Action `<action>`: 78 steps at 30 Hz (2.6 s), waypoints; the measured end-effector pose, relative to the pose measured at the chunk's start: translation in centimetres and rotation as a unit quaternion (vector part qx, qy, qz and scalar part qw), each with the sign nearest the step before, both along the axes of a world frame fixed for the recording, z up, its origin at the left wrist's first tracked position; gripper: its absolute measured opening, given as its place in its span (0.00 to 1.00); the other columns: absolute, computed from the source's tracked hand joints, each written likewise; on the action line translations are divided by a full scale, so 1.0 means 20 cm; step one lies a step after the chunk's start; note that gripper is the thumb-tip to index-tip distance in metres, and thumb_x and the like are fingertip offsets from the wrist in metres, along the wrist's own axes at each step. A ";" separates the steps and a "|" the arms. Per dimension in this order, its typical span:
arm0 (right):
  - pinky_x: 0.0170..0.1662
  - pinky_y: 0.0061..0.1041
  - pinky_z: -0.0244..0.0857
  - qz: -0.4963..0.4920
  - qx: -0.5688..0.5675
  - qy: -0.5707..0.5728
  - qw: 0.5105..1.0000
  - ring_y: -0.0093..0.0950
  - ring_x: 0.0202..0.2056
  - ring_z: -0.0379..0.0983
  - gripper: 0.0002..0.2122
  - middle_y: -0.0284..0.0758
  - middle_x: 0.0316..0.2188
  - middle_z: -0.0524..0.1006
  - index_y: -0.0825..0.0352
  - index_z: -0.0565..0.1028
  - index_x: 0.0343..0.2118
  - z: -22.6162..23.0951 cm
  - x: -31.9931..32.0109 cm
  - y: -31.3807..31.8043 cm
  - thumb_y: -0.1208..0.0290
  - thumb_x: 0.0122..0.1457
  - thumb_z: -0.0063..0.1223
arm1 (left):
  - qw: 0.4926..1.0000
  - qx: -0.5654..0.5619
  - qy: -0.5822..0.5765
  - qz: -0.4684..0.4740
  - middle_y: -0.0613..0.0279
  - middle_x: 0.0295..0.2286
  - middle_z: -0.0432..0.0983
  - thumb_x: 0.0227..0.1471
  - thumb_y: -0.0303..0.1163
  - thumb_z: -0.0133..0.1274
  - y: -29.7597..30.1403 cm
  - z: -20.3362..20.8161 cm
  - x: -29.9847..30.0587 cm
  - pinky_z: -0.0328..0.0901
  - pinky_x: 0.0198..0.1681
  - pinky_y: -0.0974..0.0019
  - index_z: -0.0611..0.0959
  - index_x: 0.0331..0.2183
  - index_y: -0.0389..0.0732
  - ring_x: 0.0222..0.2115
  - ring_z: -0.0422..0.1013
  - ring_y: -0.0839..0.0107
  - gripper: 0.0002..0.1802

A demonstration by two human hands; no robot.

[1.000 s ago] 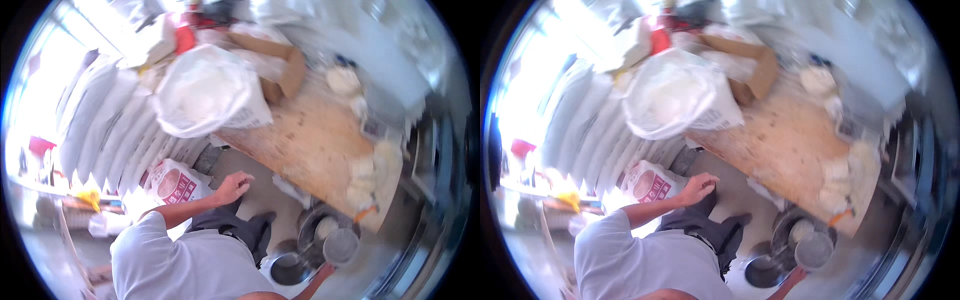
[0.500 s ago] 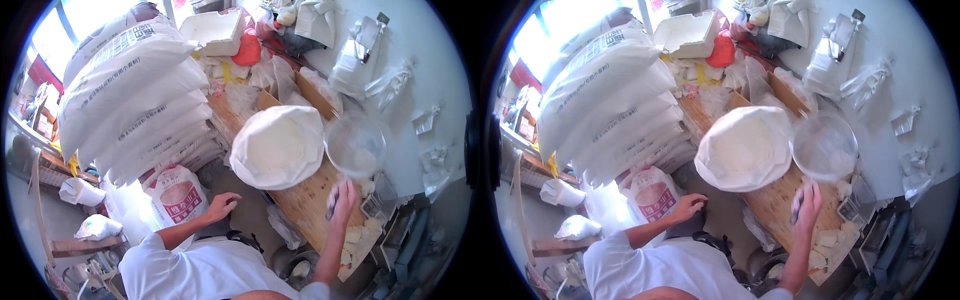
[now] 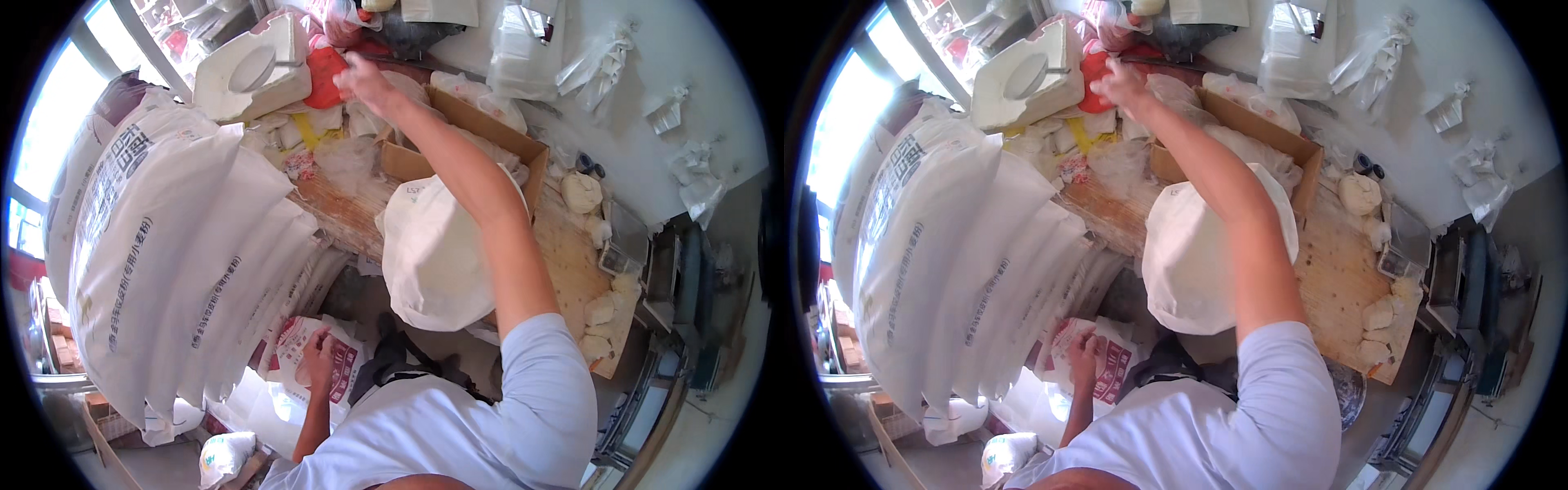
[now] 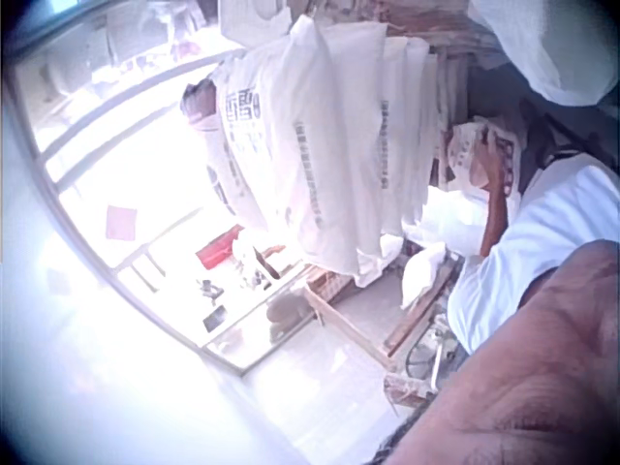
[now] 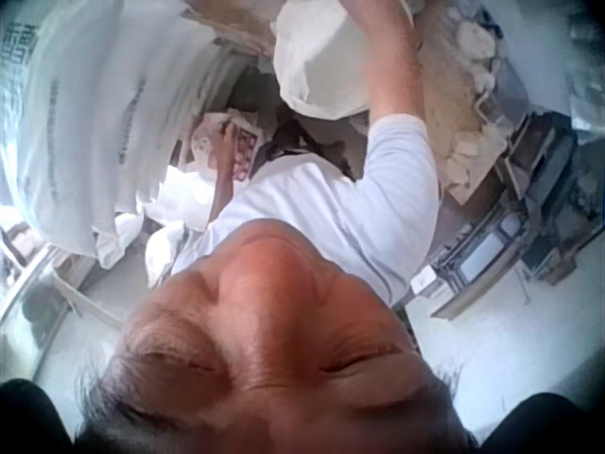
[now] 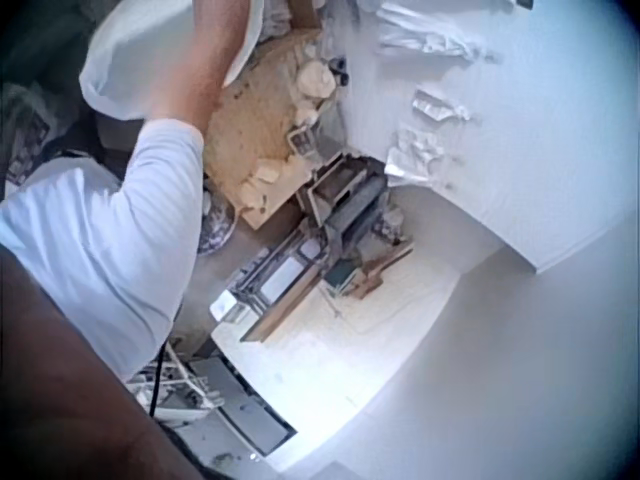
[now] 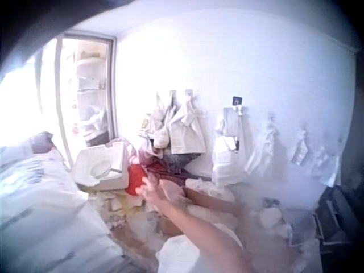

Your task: The person sifts flour from a large sack into a container using a sieve, then pours the sifted flour into a machine hopper. They also handle a large white tray and a metal scoop during the process.

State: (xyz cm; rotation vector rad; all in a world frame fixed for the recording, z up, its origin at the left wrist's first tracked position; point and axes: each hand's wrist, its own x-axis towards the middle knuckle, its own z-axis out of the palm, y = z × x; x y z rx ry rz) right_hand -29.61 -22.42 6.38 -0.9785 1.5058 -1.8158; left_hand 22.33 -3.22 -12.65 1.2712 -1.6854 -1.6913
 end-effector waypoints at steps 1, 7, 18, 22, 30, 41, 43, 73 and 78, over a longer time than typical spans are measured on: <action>0.38 0.29 0.72 0.035 0.006 0.038 0.999 0.25 0.37 0.75 0.30 0.36 0.40 0.76 0.77 0.64 0.60 -0.05 0.03 0.05 0.70 0.58 0.61 | 1.000 0.017 0.007 -0.003 0.66 0.27 0.74 0.59 0.23 0.50 0.00 0.00 -0.01 0.64 0.30 0.75 0.81 0.45 0.31 0.26 0.68 0.80 0.13; 0.46 0.25 0.72 0.086 0.155 0.226 0.958 0.24 0.42 0.76 0.17 0.37 0.43 0.81 0.72 0.77 0.49 0.04 0.06 0.70 0.65 0.63 0.57 | 0.996 0.061 -0.014 -0.061 0.66 0.27 0.75 0.60 0.25 0.49 -0.04 -0.13 -0.16 0.64 0.30 0.75 0.82 0.45 0.33 0.26 0.69 0.81 0.13; 0.63 0.30 0.57 -0.240 -0.104 0.120 0.958 0.32 0.60 0.66 0.22 0.42 0.58 0.72 0.73 0.67 0.61 0.03 0.37 2.37 0.65 0.69 0.46 | 0.906 -0.303 0.293 0.041 0.52 0.43 0.73 0.65 0.43 0.40 0.11 0.88 -0.80 0.63 0.48 0.63 0.70 0.58 0.31 0.43 0.69 0.64 0.29; 0.71 0.36 0.42 -0.192 -0.187 0.059 0.962 0.35 0.69 0.52 0.31 0.42 0.71 0.54 0.66 0.52 0.71 -0.16 0.42 2.40 0.55 0.71 0.39 | 0.926 -0.134 0.337 -0.104 0.46 0.64 0.59 0.65 0.51 0.39 0.72 0.87 -1.43 0.56 0.61 0.57 0.60 0.66 0.35 0.65 0.56 0.54 0.38; 0.56 0.43 0.62 -0.357 0.030 0.158 0.920 0.49 0.50 0.71 0.15 0.48 0.46 0.78 0.71 0.77 0.47 -0.95 0.14 2.85 0.67 0.63 0.48 | 0.952 0.008 0.091 -0.293 0.56 0.46 0.76 0.68 0.40 0.40 1.49 0.33 -2.05 0.64 0.54 0.62 0.77 0.53 0.32 0.49 0.70 0.70 0.24; 0.44 0.46 0.66 -0.419 0.438 0.108 0.788 0.51 0.40 0.74 0.14 0.52 0.35 0.78 0.71 0.77 0.40 -1.95 0.47 4.64 0.64 0.65 0.47 | 0.900 -0.174 0.046 -0.398 0.60 0.25 0.82 0.60 0.33 0.52 1.78 -0.64 -3.71 0.70 0.33 0.65 0.85 0.36 0.33 0.26 0.77 0.72 0.13; 0.38 0.48 0.65 -0.399 0.506 -0.004 0.764 0.53 0.36 0.74 0.15 0.53 0.31 0.76 0.72 0.76 0.36 -1.93 0.68 4.82 0.63 0.66 0.45 | 0.863 -0.278 -0.015 -0.421 0.55 0.30 0.83 0.59 0.31 0.51 1.72 -0.81 -4.11 0.71 0.38 0.58 0.85 0.38 0.35 0.31 0.79 0.60 0.12; 0.36 0.35 0.69 -0.375 0.348 -0.001 0.860 0.40 0.29 0.78 0.13 0.45 0.25 0.78 0.73 0.76 0.42 -1.84 0.22 4.32 0.67 0.66 0.51 | 0.751 -0.367 -0.057 -0.546 0.46 0.28 0.75 0.45 0.26 0.56 2.02 -1.16 -2.92 0.67 0.38 0.47 0.80 0.29 0.35 0.34 0.72 0.45 0.06; 0.50 0.38 0.69 -0.327 0.378 -0.002 0.866 0.45 0.46 0.75 0.26 0.51 0.48 0.74 0.72 0.67 0.59 -1.78 -0.13 4.06 0.69 0.58 0.60 | 0.638 -0.239 -0.031 -0.731 0.46 0.38 0.77 0.49 0.25 0.54 2.03 -1.14 -2.82 0.68 0.48 0.49 0.82 0.39 0.36 0.43 0.74 0.45 0.12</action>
